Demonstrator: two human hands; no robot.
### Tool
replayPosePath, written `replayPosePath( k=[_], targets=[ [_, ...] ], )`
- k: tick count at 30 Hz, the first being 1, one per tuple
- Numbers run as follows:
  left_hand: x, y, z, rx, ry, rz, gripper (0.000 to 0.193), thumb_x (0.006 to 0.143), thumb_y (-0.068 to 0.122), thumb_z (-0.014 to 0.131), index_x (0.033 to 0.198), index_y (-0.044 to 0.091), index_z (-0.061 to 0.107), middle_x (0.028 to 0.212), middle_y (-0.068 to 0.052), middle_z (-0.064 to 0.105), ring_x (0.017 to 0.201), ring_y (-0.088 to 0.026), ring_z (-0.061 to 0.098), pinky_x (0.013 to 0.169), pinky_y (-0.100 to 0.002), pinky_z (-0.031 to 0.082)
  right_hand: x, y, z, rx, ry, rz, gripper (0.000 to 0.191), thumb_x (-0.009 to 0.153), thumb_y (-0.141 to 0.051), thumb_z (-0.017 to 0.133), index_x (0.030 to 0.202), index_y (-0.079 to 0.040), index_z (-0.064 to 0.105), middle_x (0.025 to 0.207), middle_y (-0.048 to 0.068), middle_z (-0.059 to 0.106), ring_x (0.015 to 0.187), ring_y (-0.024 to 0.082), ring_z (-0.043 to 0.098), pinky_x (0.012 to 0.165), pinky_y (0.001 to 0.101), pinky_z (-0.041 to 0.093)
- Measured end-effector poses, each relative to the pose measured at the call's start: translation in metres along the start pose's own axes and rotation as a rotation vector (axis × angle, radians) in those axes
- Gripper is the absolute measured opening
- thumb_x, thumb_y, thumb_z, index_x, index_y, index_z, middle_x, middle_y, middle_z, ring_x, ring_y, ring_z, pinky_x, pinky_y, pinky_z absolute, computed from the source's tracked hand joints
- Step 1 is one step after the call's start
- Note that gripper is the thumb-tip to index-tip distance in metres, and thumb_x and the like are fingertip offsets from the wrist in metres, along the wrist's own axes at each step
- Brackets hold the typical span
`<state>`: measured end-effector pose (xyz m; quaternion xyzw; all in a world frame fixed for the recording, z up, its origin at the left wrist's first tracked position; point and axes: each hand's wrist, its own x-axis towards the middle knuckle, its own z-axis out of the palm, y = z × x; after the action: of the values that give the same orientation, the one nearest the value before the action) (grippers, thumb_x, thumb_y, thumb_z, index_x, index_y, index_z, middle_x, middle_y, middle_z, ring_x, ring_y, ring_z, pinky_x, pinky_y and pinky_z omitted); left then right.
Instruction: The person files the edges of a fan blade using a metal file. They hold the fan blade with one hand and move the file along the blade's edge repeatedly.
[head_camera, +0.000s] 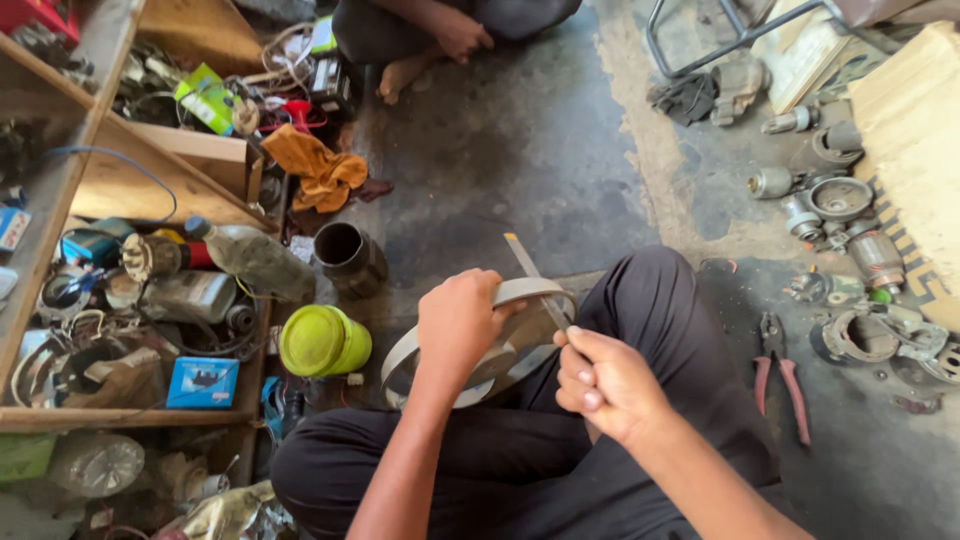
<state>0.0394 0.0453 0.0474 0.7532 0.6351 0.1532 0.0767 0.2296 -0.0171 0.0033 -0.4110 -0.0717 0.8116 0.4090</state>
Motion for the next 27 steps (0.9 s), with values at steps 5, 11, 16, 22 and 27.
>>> replayPosePath(
  k=[5, 11, 16, 22, 27],
  targets=[
    [-0.001, -0.001, -0.006, -0.035, -0.096, -0.076, 0.038, 0.076, 0.049, 0.081, 0.087, 0.013, 0.076, 0.084, -0.008, 0.071, 0.086, -0.032, 0.069, 0.071, -0.046, 0.052, 0.004, 0.005, -0.007, -0.022, -0.015, 0.033, 0.023, 0.103, -0.022, 0.046, 0.096, -0.003, 0.058, 0.051, 0.001, 0.039, 0.036, 0.012, 0.031, 0.039, 0.0287, 0.026],
    [0.002, -0.013, -0.013, -0.147, -0.092, -0.090, 0.035, 0.073, 0.044, 0.082, 0.098, 0.019, 0.078, 0.089, -0.004, 0.073, 0.088, -0.031, 0.070, 0.071, -0.045, 0.053, -0.002, -0.002, -0.015, -0.087, -0.160, 0.132, 0.026, 0.103, -0.027, 0.045, 0.094, -0.006, 0.056, 0.051, 0.003, 0.042, 0.035, 0.015, 0.036, 0.039, 0.0305, 0.030],
    [-0.005, -0.017, -0.005, -0.064, -0.036, -0.010, 0.030, 0.076, 0.040, 0.082, 0.098, 0.020, 0.078, 0.087, -0.006, 0.072, 0.087, -0.033, 0.070, 0.074, -0.047, 0.051, 0.006, -0.005, -0.006, -0.071, -0.179, 0.227, 0.034, 0.106, -0.034, 0.042, 0.092, -0.004, 0.052, 0.056, 0.004, 0.046, 0.038, 0.014, 0.041, 0.038, 0.0281, 0.030],
    [0.003, -0.008, 0.006, 0.017, -0.076, 0.060, 0.038, 0.071, 0.041, 0.087, 0.090, 0.012, 0.073, 0.085, -0.009, 0.072, 0.085, -0.034, 0.070, 0.073, -0.047, 0.053, 0.013, 0.007, 0.009, -0.027, -0.143, 0.040, 0.028, 0.105, -0.030, 0.042, 0.097, -0.007, 0.056, 0.051, 0.000, 0.041, 0.034, 0.012, 0.036, 0.035, 0.0279, 0.027],
    [0.015, -0.003, 0.000, -0.078, -0.135, -0.185, 0.036, 0.069, 0.047, 0.087, 0.091, 0.020, 0.079, 0.080, -0.008, 0.076, 0.079, -0.031, 0.073, 0.069, -0.045, 0.055, 0.014, 0.011, 0.018, 0.024, -0.135, 0.016, 0.024, 0.107, -0.027, 0.042, 0.097, -0.008, 0.054, 0.052, 0.000, 0.040, 0.036, 0.011, 0.034, 0.037, 0.0270, 0.026]
  ],
)
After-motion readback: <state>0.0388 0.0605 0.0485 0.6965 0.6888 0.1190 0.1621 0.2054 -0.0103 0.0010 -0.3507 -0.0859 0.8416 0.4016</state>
